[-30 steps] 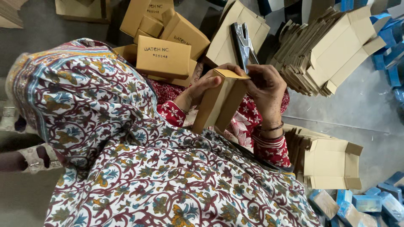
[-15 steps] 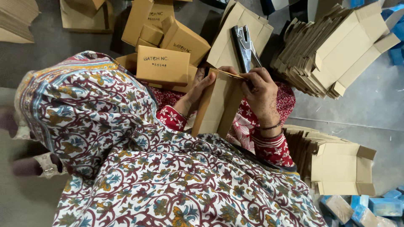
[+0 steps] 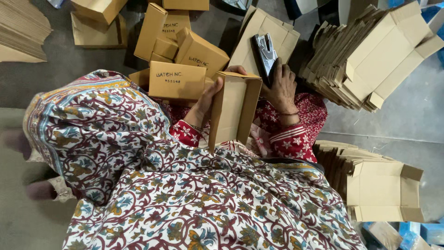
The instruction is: The person folds flat cardboard sheets into small rectangular boxes and secures the seams using a handheld stapler. The person repeatedly picks up a flat sheet, folds the sides, and staples the edges to form a finished box, placing completed units into a growing pile.
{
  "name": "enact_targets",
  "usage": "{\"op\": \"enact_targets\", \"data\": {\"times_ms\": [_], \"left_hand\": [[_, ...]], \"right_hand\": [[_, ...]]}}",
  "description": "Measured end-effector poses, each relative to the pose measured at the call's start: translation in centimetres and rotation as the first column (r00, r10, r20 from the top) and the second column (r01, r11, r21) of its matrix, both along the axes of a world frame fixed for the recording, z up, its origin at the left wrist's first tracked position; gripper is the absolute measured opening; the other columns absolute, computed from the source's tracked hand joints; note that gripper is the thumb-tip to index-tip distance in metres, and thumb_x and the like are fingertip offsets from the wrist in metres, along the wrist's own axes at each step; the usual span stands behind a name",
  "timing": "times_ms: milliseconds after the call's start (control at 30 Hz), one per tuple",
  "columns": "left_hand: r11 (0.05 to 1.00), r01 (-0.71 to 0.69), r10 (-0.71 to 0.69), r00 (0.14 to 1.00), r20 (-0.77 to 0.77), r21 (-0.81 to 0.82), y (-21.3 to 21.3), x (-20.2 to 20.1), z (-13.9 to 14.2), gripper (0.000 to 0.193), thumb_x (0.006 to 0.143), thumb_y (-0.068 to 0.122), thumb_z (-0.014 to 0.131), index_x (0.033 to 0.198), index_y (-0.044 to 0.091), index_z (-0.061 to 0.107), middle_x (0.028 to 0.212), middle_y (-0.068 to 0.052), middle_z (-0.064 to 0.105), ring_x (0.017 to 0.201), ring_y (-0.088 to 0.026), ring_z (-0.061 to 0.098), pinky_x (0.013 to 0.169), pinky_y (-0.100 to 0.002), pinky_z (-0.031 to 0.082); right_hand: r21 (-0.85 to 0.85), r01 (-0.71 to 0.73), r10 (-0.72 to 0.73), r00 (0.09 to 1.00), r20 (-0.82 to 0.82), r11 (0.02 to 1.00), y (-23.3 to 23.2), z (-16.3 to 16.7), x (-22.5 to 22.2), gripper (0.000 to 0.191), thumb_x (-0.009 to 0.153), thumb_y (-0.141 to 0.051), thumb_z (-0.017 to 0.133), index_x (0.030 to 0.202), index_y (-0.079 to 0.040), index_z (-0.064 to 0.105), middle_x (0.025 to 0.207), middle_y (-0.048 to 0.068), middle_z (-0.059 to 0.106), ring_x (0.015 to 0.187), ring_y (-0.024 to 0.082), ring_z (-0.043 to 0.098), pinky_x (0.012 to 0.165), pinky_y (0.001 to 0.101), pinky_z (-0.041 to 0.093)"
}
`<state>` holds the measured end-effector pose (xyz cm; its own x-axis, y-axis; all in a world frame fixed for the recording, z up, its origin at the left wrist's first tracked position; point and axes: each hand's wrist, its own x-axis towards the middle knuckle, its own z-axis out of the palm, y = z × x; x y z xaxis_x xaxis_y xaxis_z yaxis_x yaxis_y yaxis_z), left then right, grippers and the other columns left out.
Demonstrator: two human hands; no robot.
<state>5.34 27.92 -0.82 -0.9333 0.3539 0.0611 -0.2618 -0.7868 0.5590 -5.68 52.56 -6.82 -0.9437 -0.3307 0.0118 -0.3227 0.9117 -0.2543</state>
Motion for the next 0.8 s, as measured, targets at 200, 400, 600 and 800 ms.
{"op": "enact_targets", "data": {"times_ms": [200,400,600,800], "left_hand": [[0.987,-0.052,0.035,0.993,-0.109,-0.154,-1.2,-0.4,2.1,0.082,0.084,0.068,0.077,0.135,0.007,0.056,0.135,-0.012,0.059,0.130,-0.023,0.056,0.111,-0.037,0.047],[0.860,-0.259,0.082,0.920,-0.383,-0.439,-2.9,-2.0,3.2,0.083,0.082,0.070,0.078,0.134,0.007,0.061,0.142,-0.012,0.055,0.146,-0.025,0.048,0.126,-0.039,0.037],[0.810,-0.279,-0.021,0.865,-0.502,-0.515,-2.9,-3.6,3.1,0.084,0.078,0.071,0.080,0.131,0.008,0.061,0.147,-0.011,0.053,0.149,-0.031,0.043,0.125,-0.044,0.034],[0.670,-0.339,-0.159,0.803,-0.574,-0.660,-2.2,-3.3,3.9,0.083,0.079,0.073,0.076,0.132,0.011,0.062,0.149,-0.015,0.053,0.149,-0.035,0.047,0.125,-0.048,0.035]], "right_hand": [[-0.384,0.249,-0.122,0.938,0.325,0.889,0.2,-0.1,-0.5,0.076,0.080,-0.034,0.083,0.141,0.001,0.054,0.122,0.020,0.061,0.110,0.033,0.062,0.094,0.0395,0.052],[-0.617,0.784,0.583,0.532,0.614,-0.066,2.0,6.9,8.3,0.075,0.082,-0.041,0.076,0.136,0.004,0.052,0.106,0.013,0.068,0.087,0.023,0.066,0.069,0.0343,0.054],[-0.696,0.713,0.698,0.544,0.466,-0.090,3.4,10.6,16.2,0.101,0.079,-0.036,0.081,0.159,0.001,0.031,0.133,0.014,0.057,0.108,0.027,0.060,0.084,0.0383,0.054],[-0.639,0.768,0.768,0.391,0.506,0.030,4.5,8.4,18.3,0.097,0.081,-0.037,0.080,0.156,0.004,0.035,0.146,0.018,0.053,0.127,0.029,0.055,0.110,0.0418,0.038]]}}
